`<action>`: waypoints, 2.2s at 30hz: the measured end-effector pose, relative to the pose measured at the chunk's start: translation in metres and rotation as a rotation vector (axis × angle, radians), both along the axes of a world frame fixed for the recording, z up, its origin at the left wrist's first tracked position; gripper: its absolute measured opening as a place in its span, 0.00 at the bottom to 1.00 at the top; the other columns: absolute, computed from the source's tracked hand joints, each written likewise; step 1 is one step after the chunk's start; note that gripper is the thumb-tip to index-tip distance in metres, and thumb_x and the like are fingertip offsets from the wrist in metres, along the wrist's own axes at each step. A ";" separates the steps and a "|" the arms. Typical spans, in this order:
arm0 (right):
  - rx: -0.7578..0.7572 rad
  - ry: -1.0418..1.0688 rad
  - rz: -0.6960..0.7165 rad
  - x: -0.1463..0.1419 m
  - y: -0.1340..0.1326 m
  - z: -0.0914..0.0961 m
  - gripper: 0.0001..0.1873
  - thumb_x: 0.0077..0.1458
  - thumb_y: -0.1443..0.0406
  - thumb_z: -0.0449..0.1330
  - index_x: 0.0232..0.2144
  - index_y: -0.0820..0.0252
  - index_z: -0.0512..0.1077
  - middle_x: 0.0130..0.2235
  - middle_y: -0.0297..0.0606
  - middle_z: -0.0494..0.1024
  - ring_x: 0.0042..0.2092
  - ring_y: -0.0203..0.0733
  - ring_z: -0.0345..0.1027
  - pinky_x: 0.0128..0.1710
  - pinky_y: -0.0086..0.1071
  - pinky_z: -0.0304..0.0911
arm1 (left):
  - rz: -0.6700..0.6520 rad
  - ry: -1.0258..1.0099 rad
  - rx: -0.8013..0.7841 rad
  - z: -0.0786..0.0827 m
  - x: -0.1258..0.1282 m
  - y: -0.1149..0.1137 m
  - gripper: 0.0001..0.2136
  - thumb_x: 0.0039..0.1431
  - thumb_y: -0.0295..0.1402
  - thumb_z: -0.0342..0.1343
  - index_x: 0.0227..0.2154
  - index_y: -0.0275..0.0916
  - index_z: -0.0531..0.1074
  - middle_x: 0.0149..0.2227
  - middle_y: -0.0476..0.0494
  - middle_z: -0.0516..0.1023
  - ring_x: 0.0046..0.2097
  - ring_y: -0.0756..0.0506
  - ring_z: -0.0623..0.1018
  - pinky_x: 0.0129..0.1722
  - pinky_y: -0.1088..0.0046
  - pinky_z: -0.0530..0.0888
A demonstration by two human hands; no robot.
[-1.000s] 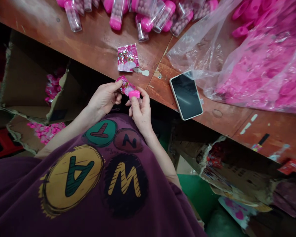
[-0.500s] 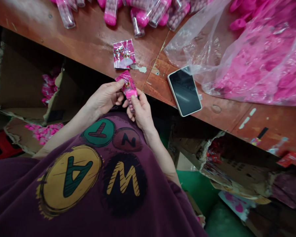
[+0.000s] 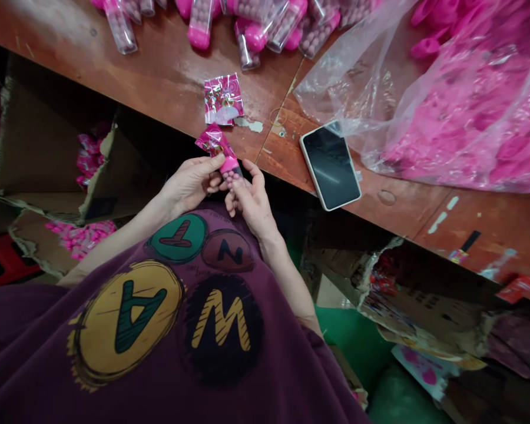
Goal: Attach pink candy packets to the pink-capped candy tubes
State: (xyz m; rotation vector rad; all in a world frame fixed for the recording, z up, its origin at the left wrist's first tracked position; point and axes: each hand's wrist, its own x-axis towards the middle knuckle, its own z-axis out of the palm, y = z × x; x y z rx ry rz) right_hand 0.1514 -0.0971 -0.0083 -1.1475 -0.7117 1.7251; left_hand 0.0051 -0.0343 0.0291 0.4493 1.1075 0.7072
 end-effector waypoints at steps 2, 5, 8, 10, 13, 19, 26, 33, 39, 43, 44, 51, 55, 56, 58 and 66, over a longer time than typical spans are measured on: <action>0.026 -0.035 0.021 0.001 -0.002 -0.001 0.36 0.63 0.44 0.65 0.63 0.43 0.54 0.36 0.27 0.73 0.23 0.31 0.63 0.20 0.28 0.60 | -0.001 0.023 -0.005 0.000 0.000 0.000 0.19 0.60 0.42 0.73 0.25 0.35 0.74 0.20 0.50 0.72 0.20 0.57 0.67 0.19 0.79 0.59; 0.035 -0.031 0.014 0.000 -0.003 0.000 0.35 0.64 0.43 0.63 0.64 0.41 0.54 0.33 0.25 0.71 0.20 0.30 0.54 0.19 0.29 0.56 | -0.040 0.037 -0.007 0.001 0.003 -0.002 0.20 0.59 0.44 0.73 0.24 0.35 0.74 0.20 0.49 0.72 0.19 0.56 0.67 0.19 0.78 0.59; -0.013 0.079 0.052 -0.001 -0.002 0.002 0.37 0.63 0.43 0.63 0.66 0.42 0.53 0.32 0.24 0.70 0.19 0.29 0.47 0.16 0.28 0.50 | -0.068 0.016 0.022 -0.001 0.003 -0.004 0.19 0.59 0.44 0.73 0.25 0.34 0.76 0.20 0.46 0.74 0.19 0.56 0.68 0.19 0.79 0.59; -0.036 0.103 0.056 0.000 -0.002 0.002 0.39 0.63 0.44 0.63 0.68 0.42 0.52 0.31 0.24 0.71 0.19 0.29 0.45 0.16 0.28 0.49 | -0.087 0.003 0.031 -0.002 0.002 -0.005 0.19 0.59 0.43 0.73 0.25 0.34 0.75 0.20 0.45 0.75 0.19 0.56 0.68 0.19 0.79 0.59; -0.029 0.029 0.013 -0.001 -0.005 -0.001 0.40 0.64 0.45 0.63 0.70 0.40 0.51 0.31 0.25 0.71 0.18 0.29 0.48 0.16 0.27 0.50 | -0.108 -0.026 0.023 0.000 0.000 -0.004 0.19 0.60 0.42 0.73 0.25 0.34 0.74 0.19 0.46 0.74 0.20 0.54 0.71 0.19 0.79 0.58; 0.052 -0.122 0.034 -0.006 -0.013 -0.008 0.38 0.66 0.44 0.61 0.71 0.38 0.51 0.31 0.26 0.72 0.19 0.30 0.53 0.17 0.27 0.56 | -0.064 -0.055 -0.015 0.000 0.000 -0.002 0.21 0.64 0.46 0.69 0.25 0.35 0.73 0.17 0.51 0.68 0.18 0.56 0.66 0.18 0.79 0.56; 0.093 -0.167 -0.003 -0.011 -0.015 -0.005 0.43 0.66 0.46 0.61 0.74 0.39 0.46 0.34 0.30 0.75 0.22 0.33 0.59 0.20 0.30 0.64 | -0.082 -0.099 0.009 -0.002 0.000 -0.011 0.24 0.61 0.50 0.69 0.23 0.35 0.71 0.17 0.51 0.68 0.18 0.57 0.65 0.19 0.80 0.58; 0.044 0.087 0.154 0.003 -0.007 0.010 0.42 0.65 0.48 0.62 0.73 0.43 0.50 0.28 0.23 0.72 0.17 0.28 0.42 0.13 0.25 0.49 | -0.206 -0.207 -0.010 -0.009 -0.010 -0.008 0.22 0.66 0.47 0.66 0.26 0.33 0.75 0.19 0.45 0.74 0.19 0.56 0.66 0.20 0.79 0.61; 0.140 -0.250 -0.036 -0.009 -0.010 -0.002 0.38 0.65 0.47 0.64 0.70 0.45 0.56 0.39 0.33 0.76 0.26 0.33 0.63 0.23 0.29 0.67 | -0.157 -0.131 -0.023 -0.016 -0.003 -0.009 0.18 0.63 0.41 0.71 0.26 0.32 0.76 0.19 0.48 0.72 0.19 0.56 0.67 0.18 0.79 0.56; 0.034 -0.111 0.039 -0.005 -0.009 -0.002 0.37 0.67 0.45 0.60 0.71 0.44 0.53 0.28 0.25 0.69 0.18 0.30 0.49 0.16 0.28 0.56 | -0.134 -0.051 -0.012 -0.012 0.000 -0.010 0.18 0.62 0.43 0.71 0.28 0.33 0.77 0.19 0.48 0.73 0.18 0.57 0.67 0.19 0.79 0.54; 0.026 -0.084 0.055 -0.004 -0.009 -0.001 0.38 0.67 0.45 0.60 0.71 0.45 0.52 0.27 0.23 0.68 0.17 0.29 0.47 0.15 0.28 0.54 | -0.121 -0.053 -0.013 -0.011 0.001 -0.010 0.19 0.63 0.44 0.70 0.27 0.33 0.76 0.18 0.48 0.72 0.18 0.56 0.67 0.19 0.79 0.54; 0.171 -0.295 -0.033 -0.010 -0.010 -0.014 0.41 0.66 0.46 0.62 0.73 0.47 0.52 0.35 0.33 0.77 0.28 0.39 0.71 0.32 0.39 0.76 | -0.067 0.057 -0.067 -0.007 0.008 -0.014 0.20 0.59 0.41 0.74 0.23 0.32 0.74 0.15 0.51 0.68 0.15 0.57 0.63 0.17 0.77 0.54; 0.070 -0.199 0.024 -0.008 -0.009 -0.010 0.44 0.66 0.43 0.61 0.74 0.45 0.48 0.27 0.24 0.69 0.19 0.33 0.56 0.19 0.31 0.61 | -0.072 0.066 -0.073 -0.003 0.009 -0.015 0.20 0.60 0.41 0.73 0.23 0.33 0.73 0.16 0.50 0.70 0.15 0.58 0.63 0.17 0.77 0.53; 0.051 -0.178 0.040 -0.006 -0.009 -0.008 0.44 0.66 0.43 0.61 0.74 0.44 0.48 0.26 0.23 0.68 0.18 0.32 0.53 0.17 0.30 0.57 | -0.075 0.041 -0.075 -0.002 0.008 -0.014 0.20 0.61 0.42 0.72 0.23 0.33 0.73 0.17 0.49 0.71 0.15 0.58 0.63 0.17 0.77 0.52; 0.041 -0.150 0.063 -0.002 -0.008 -0.004 0.45 0.65 0.42 0.61 0.74 0.43 0.48 0.27 0.24 0.70 0.17 0.31 0.51 0.16 0.30 0.55 | -0.072 -0.013 -0.076 -0.002 0.006 -0.012 0.20 0.64 0.43 0.69 0.25 0.33 0.73 0.16 0.49 0.71 0.14 0.58 0.62 0.16 0.77 0.51; 0.024 -0.094 0.054 -0.006 -0.001 -0.008 0.43 0.66 0.43 0.61 0.73 0.47 0.49 0.21 0.19 0.66 0.15 0.32 0.49 0.15 0.30 0.53 | -0.076 -0.082 -0.063 -0.011 0.008 -0.018 0.20 0.65 0.39 0.69 0.22 0.33 0.72 0.16 0.47 0.71 0.15 0.57 0.62 0.17 0.78 0.52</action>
